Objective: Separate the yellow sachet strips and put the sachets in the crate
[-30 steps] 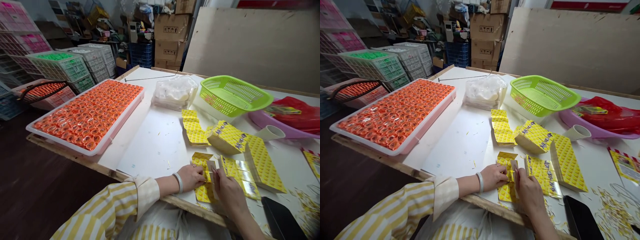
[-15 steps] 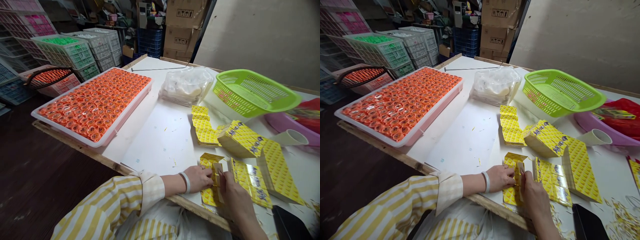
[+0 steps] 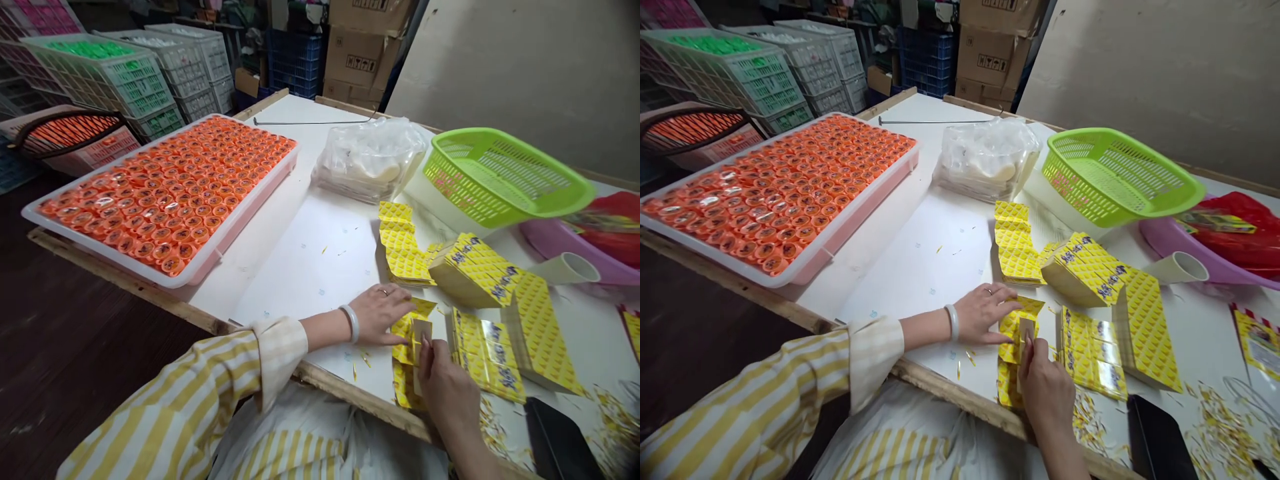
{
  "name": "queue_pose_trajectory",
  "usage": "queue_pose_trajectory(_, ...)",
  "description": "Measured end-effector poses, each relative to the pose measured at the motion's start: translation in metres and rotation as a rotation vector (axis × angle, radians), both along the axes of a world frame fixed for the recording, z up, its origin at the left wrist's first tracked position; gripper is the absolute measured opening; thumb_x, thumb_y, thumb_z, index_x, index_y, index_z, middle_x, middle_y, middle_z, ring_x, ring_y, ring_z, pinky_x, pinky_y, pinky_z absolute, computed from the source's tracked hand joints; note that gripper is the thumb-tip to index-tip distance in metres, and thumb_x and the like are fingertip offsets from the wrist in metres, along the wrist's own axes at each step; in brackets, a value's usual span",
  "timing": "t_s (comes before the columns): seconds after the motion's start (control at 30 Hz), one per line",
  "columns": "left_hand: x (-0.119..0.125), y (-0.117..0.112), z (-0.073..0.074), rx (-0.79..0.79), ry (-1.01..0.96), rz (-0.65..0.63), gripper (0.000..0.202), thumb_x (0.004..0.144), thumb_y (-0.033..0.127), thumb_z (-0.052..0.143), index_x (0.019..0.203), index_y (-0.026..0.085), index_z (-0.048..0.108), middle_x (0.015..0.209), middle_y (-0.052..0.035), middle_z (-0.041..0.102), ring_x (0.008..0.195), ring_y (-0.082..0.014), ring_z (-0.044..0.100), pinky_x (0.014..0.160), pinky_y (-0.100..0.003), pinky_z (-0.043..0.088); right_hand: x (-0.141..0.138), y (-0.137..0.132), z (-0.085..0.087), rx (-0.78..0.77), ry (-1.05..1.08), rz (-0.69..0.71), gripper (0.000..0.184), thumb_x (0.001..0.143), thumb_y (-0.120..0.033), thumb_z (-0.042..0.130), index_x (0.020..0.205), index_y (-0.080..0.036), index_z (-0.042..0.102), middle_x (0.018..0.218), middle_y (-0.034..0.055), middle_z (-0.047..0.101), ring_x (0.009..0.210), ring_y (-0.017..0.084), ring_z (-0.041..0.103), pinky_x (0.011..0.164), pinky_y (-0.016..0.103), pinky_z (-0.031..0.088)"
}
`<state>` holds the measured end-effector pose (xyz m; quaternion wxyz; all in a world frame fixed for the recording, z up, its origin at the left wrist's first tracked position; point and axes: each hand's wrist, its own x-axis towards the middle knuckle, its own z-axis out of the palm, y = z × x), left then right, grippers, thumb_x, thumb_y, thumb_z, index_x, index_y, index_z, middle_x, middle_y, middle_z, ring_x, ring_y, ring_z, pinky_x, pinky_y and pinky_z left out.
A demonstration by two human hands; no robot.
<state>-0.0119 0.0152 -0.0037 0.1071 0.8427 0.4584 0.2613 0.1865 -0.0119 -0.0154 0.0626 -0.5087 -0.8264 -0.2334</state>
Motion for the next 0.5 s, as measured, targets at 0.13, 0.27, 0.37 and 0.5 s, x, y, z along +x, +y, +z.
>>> queue_pose_trajectory(0.13,0.016,0.007,-0.014,-0.060,0.137,0.062,0.054,0.077,0.059,0.060,0.106,0.014,0.064,0.115,-0.0140,0.053,0.108,-0.0310,0.045,0.087,-0.042,0.037,0.003,0.000,-0.004,0.112,0.037,0.013,0.035,0.095,-0.034,0.035,0.070,-0.017,0.052,0.042,-0.0023,0.040,0.038,0.010,0.036,0.043,0.022,0.016)
queue_pose_trajectory(0.27,0.030,0.006,-0.023,-0.109,0.114,-0.065,0.024,0.088,0.038,0.054,0.087,0.020,0.070,0.100,-0.0050,0.061,0.098,-0.0235,0.050,0.076,-0.034,0.039,0.006,-0.002,-0.006,0.166,0.059,-0.033,0.035,0.094,-0.034,0.038,0.067,-0.017,0.053,0.042,-0.0020,0.041,0.038,0.011,0.039,0.042,0.022,0.019)
queue_pose_trajectory(0.37,0.031,0.002,-0.025,-0.106,0.092,-0.129,0.021,0.090,0.033,0.053,0.087,0.021,0.070,0.099,-0.0030,0.063,0.092,-0.0204,0.051,0.073,-0.032,0.040,0.008,-0.006,-0.006,0.159,0.050,-0.098,0.033,0.093,-0.035,0.039,0.072,-0.016,0.056,0.043,-0.0015,0.043,0.038,0.011,0.041,0.041,0.023,0.020)
queue_pose_trajectory(0.5,0.030,0.001,-0.026,-0.100,0.074,-0.151,0.020,0.089,0.031,0.053,0.086,0.021,0.070,0.100,-0.0027,0.063,0.091,-0.0206,0.052,0.073,-0.031,0.042,0.003,-0.005,-0.001,0.043,0.046,-0.177,0.036,0.094,-0.038,0.034,0.075,-0.017,0.057,0.042,-0.0020,0.041,0.035,0.011,0.037,0.041,0.023,0.018)
